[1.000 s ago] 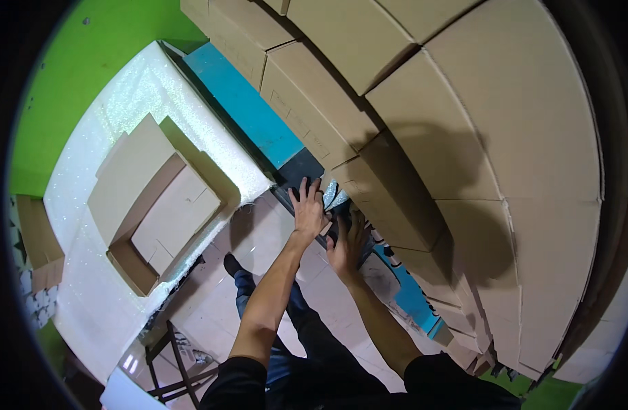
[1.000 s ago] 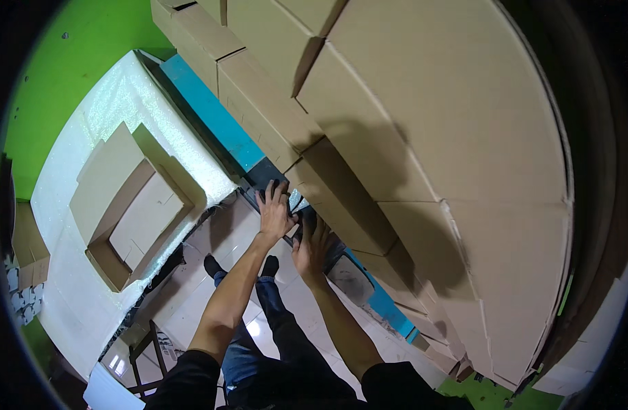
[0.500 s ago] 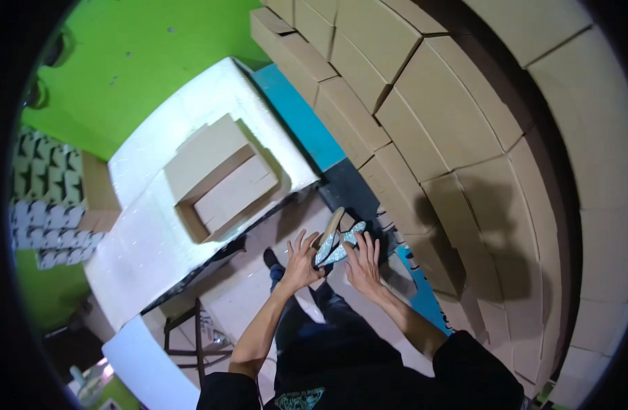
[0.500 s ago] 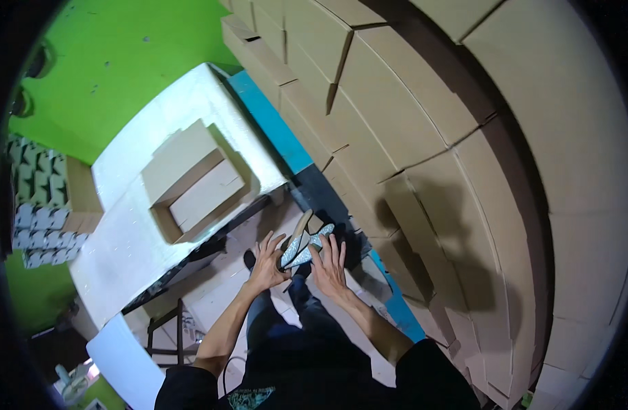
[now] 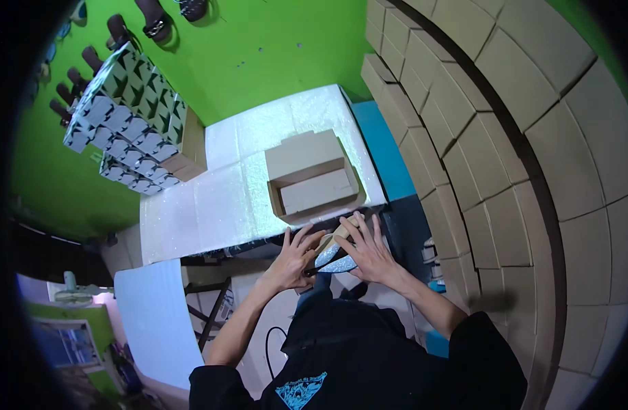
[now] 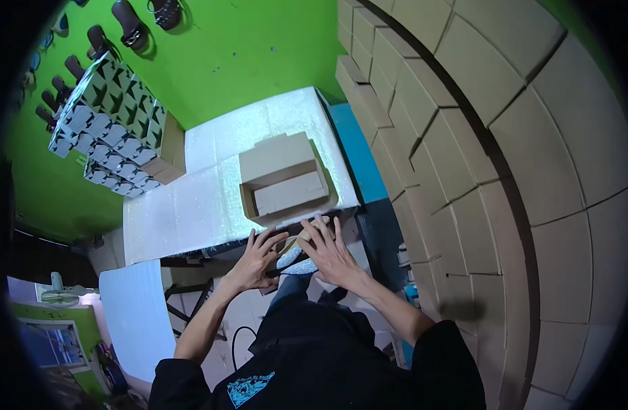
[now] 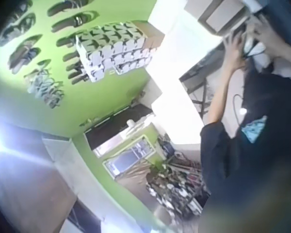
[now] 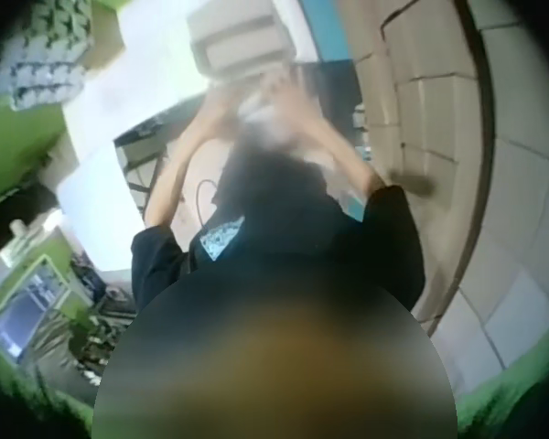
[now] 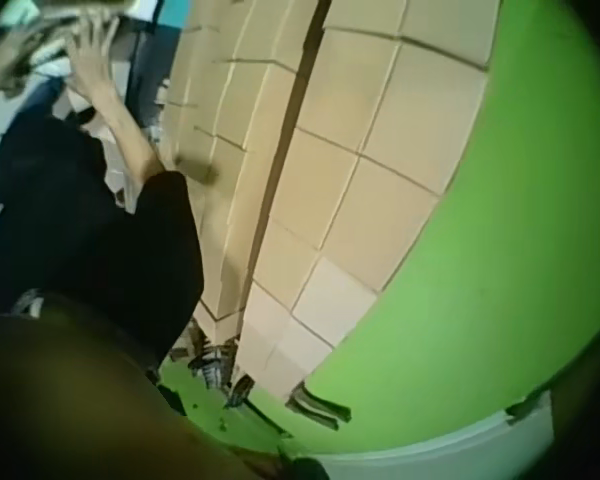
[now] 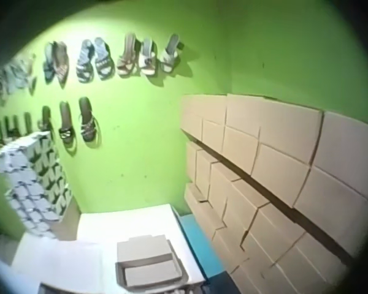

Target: The recorder is packing various pairs of shoes and sandals into cardboard boxes and stacking them on a shelf.

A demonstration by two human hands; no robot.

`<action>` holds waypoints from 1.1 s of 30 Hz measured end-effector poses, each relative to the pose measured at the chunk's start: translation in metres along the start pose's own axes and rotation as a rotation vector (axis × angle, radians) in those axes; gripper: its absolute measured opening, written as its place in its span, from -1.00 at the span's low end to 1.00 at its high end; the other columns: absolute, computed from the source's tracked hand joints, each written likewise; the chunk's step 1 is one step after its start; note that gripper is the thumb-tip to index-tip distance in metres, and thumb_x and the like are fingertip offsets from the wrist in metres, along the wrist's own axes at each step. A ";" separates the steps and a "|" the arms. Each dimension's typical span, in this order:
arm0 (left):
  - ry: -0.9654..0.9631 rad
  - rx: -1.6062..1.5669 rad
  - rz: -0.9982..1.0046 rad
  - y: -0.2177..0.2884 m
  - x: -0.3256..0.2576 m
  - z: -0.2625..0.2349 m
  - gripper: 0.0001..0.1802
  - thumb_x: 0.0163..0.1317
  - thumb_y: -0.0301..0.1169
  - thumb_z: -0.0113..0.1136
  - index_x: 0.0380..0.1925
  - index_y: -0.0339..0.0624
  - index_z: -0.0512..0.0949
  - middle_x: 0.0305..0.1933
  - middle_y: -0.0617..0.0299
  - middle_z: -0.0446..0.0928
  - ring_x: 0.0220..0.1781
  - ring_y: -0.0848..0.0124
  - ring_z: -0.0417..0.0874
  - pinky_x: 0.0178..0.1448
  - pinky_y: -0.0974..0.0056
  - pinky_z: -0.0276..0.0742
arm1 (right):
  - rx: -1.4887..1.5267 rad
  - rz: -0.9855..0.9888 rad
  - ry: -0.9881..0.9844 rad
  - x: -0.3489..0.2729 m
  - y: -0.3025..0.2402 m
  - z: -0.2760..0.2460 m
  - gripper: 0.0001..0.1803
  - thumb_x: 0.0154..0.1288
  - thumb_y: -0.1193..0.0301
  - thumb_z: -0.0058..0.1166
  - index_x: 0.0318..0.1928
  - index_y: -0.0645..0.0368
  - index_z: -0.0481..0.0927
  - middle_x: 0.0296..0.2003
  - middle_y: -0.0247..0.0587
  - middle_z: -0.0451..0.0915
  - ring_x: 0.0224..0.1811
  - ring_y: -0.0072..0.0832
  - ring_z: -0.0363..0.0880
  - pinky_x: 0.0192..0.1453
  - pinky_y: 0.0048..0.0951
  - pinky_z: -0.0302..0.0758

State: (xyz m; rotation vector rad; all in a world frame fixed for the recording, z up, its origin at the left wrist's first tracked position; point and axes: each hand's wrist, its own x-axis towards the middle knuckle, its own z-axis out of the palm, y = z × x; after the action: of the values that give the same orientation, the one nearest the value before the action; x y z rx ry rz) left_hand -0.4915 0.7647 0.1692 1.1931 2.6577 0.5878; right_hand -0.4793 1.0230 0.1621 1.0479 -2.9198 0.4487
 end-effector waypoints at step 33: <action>-0.055 -0.006 -0.214 -0.232 0.125 0.021 -0.44 -0.30 -0.23 0.55 -0.15 -0.08 0.74 0.63 0.03 -0.08 0.66 -0.14 -0.24 0.54 -0.51 -0.24 | -0.298 -0.199 -0.287 0.229 0.141 0.083 -0.18 -0.21 -0.04 0.48 0.05 0.22 0.62 0.52 -0.09 0.08 0.61 0.03 -0.12 0.57 0.33 -0.14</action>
State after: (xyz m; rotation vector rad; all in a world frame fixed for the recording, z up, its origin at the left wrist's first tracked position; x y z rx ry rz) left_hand -0.7251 0.7242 0.0536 0.8937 2.6878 0.5184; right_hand -0.7380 0.9618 0.0687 1.4345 -2.9377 -0.1514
